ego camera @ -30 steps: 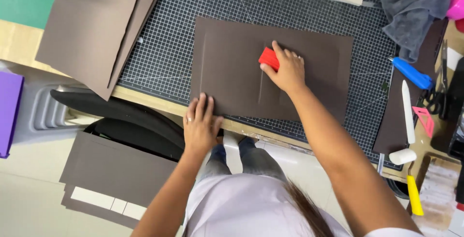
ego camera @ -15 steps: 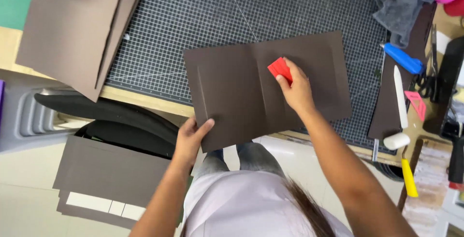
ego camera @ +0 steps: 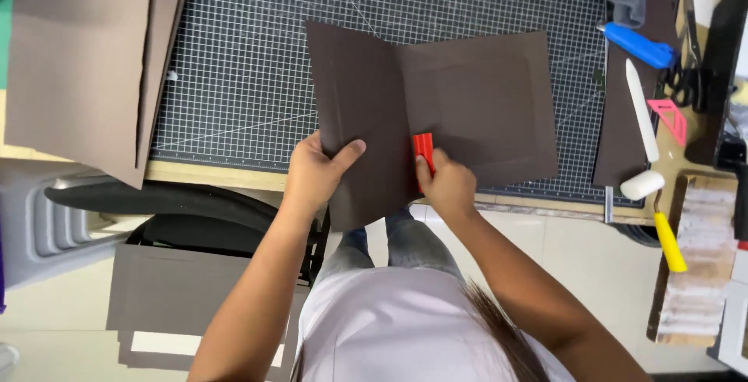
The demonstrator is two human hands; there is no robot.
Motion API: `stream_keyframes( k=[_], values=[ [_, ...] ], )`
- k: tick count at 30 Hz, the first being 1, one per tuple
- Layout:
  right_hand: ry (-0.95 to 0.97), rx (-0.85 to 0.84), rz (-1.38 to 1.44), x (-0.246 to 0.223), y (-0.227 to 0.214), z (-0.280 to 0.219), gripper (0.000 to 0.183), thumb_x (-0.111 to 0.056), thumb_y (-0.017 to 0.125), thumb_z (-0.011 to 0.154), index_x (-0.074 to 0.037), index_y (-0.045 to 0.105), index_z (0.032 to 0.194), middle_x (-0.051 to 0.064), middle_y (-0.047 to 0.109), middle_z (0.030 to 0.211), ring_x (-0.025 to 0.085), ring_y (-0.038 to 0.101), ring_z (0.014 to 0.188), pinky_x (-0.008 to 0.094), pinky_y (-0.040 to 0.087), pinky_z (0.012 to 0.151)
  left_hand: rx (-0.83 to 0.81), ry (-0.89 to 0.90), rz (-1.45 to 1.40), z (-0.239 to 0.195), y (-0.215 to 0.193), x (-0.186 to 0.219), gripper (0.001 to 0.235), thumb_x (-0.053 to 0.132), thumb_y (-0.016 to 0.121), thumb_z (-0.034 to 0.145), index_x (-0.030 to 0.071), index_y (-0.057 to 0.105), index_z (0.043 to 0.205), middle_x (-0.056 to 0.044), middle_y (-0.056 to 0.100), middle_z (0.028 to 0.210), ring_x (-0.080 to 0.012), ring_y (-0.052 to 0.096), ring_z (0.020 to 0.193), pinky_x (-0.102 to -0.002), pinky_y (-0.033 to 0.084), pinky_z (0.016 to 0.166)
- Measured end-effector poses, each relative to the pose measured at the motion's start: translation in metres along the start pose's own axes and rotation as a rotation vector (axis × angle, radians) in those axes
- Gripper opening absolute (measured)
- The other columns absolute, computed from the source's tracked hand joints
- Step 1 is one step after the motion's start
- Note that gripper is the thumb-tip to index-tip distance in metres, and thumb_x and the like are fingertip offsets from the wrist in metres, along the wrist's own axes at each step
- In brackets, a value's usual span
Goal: Smoothing a brown paper cover onto a cardboard base using a red squeegee tool on a workshop table.
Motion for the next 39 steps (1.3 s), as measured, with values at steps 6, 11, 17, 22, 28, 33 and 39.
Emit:
stream_keyframes(
  k=[6, 11, 17, 22, 28, 33, 39],
  values=[
    [0.019, -0.059, 0.024, -0.044, -0.033, 0.03, 0.038, -0.046, 0.053, 0.103, -0.012, 0.066, 0.092, 0.016, 0.073, 0.07, 0.04, 0.076, 0.075, 0.051, 0.059, 0.072, -0.032, -0.036, 0.028, 0.003, -0.001, -0.007, 0.03, 0.031, 0.083, 0.087, 0.004, 0.075, 0.099, -0.013, 0.076, 0.079, -0.0254, 0.076, 0.075, -0.036, 0.059, 0.056],
    [0.049, -0.063, -0.012, -0.056, -0.03, 0.078, 0.039, -0.047, 0.051, 0.103, -0.012, 0.067, 0.098, 0.019, 0.075, 0.077, 0.044, 0.075, 0.083, 0.056, 0.058, 0.077, -0.022, -0.048, 0.007, 0.001, -0.002, -0.015, 0.031, 0.031, 0.083, 0.086, 0.003, 0.075, 0.099, -0.015, 0.076, 0.08, -0.0257, 0.075, 0.076, -0.037, 0.059, 0.057],
    [0.048, 0.021, -0.025, -0.065, -0.028, 0.131, 0.037, -0.046, 0.051, 0.101, -0.013, 0.067, 0.098, 0.018, 0.075, 0.078, 0.043, 0.076, 0.083, 0.055, 0.058, 0.077, 0.014, -0.016, -0.008, 0.008, -0.004, -0.026, 0.028, 0.028, 0.084, 0.087, 0.003, 0.075, 0.096, -0.013, 0.075, 0.076, -0.0244, 0.074, 0.072, -0.034, 0.058, 0.054],
    [0.061, -0.002, -0.061, -0.061, -0.036, 0.069, 0.037, -0.044, 0.05, 0.103, -0.012, 0.067, 0.096, 0.019, 0.075, 0.075, 0.044, 0.076, 0.082, 0.054, 0.058, 0.075, 0.037, 0.004, -0.028, 0.01, -0.008, -0.034, 0.023, 0.024, 0.083, 0.087, 0.004, 0.075, 0.093, -0.013, 0.073, 0.072, -0.0237, 0.073, 0.069, -0.033, 0.057, 0.053],
    [0.07, -0.119, -0.124, -0.048, -0.03, 0.011, 0.037, -0.044, 0.051, 0.104, -0.012, 0.066, 0.097, 0.015, 0.074, 0.073, 0.038, 0.077, 0.075, 0.049, 0.06, 0.074, 0.061, 0.006, -0.029, 0.012, -0.012, -0.042, 0.021, 0.024, 0.083, 0.087, 0.004, 0.075, 0.09, -0.012, 0.072, 0.069, -0.0222, 0.073, 0.065, -0.033, 0.057, 0.051],
    [0.048, -0.008, -0.065, -0.065, -0.034, 0.079, 0.033, -0.041, 0.052, 0.105, -0.012, 0.068, 0.097, 0.016, 0.075, 0.075, 0.04, 0.077, 0.081, 0.053, 0.059, 0.074, 0.07, 0.015, -0.066, 0.013, -0.012, -0.042, 0.024, 0.023, 0.083, 0.087, 0.002, 0.074, 0.089, -0.014, 0.071, 0.068, -0.0236, 0.072, 0.065, -0.034, 0.055, 0.05],
    [0.042, 0.07, -0.099, -0.065, -0.018, 0.146, 0.032, -0.045, 0.054, 0.101, -0.016, 0.066, 0.096, 0.012, 0.075, 0.074, 0.037, 0.077, 0.078, 0.05, 0.059, 0.073, 0.067, 0.042, -0.018, 0.029, -0.017, -0.069, 0.024, 0.026, 0.086, 0.085, 0.006, 0.073, 0.087, -0.01, 0.069, 0.067, -0.0187, 0.07, 0.066, -0.033, 0.055, 0.049]
  ],
)
Point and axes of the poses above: each hand's wrist, its own z-axis towards the middle knuckle, its own y-axis out of the palm, x = y × z, the point moved 6 cm from there along z, towards the middle knuckle
